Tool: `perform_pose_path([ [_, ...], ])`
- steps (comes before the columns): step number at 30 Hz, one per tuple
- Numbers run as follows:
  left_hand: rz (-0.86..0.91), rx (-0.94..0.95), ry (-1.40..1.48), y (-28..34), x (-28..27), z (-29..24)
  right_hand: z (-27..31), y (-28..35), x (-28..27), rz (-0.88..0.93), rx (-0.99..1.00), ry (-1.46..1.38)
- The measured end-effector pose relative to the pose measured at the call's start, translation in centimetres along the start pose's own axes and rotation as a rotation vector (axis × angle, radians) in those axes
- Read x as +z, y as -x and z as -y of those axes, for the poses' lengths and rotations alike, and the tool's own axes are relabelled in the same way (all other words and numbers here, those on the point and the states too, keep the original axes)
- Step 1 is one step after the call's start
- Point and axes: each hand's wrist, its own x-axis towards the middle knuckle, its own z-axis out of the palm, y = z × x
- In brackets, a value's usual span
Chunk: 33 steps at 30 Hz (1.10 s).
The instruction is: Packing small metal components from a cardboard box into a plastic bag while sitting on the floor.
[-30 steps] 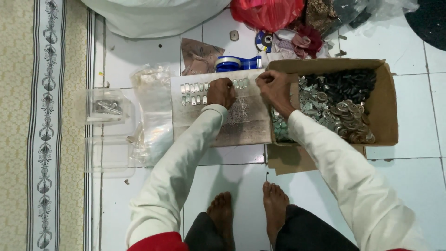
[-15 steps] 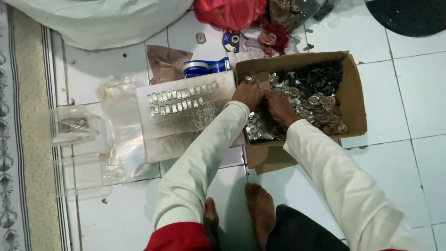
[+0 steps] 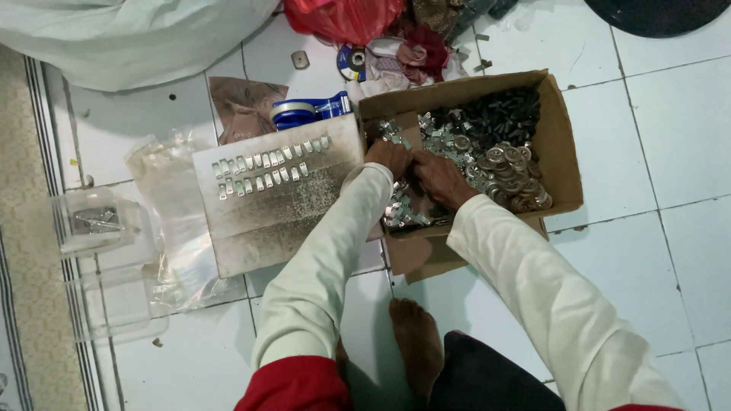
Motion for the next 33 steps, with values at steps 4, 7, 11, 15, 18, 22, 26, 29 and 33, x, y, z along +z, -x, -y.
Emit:
perform_pose_path([
  [4,0.016,0.023,0.005,-0.4,0.9,0.0,0.0,1.0,-0.3,0.01,0.045,-0.02],
  [7,0.009,0.046,0.007,-0.2,0.9,0.2,1.8,0.7,-3.1,-0.038,0.256,-0.395],
  [11,-0.3,0.096,0.333,-0.7,3.6,0.7,1.5,0.6,-3.0,-0.062,0.243,-0.448],
  [15,-0.08,0.211,0.154,1.1,-1.1,-0.3,1.4,0.5,-2.6,-0.13,0.37,-0.646],
  [18,-0.117,0.269,0.012,0.0,2.0,-1.7,1.7,0.3,-3.2,-0.13,0.399,-0.635],
  [22,-0.134,0.284,0.018,-0.4,3.3,-1.6,1.4,0.5,-2.7,-0.138,0.406,-0.675],
  [26,-0.141,0.268,0.003,-0.5,4.0,-1.2,1.1,0.5,-1.3,-0.206,0.423,-0.735],
  [29,-0.105,0.196,0.144,0.4,1.5,-0.3,0.9,0.2,-0.8,-0.235,0.47,-0.82],
  [33,-0.057,0.082,0.845,3.4,-4.9,1.9,0.6,0.2,-0.7,-0.259,0.639,-0.948],
])
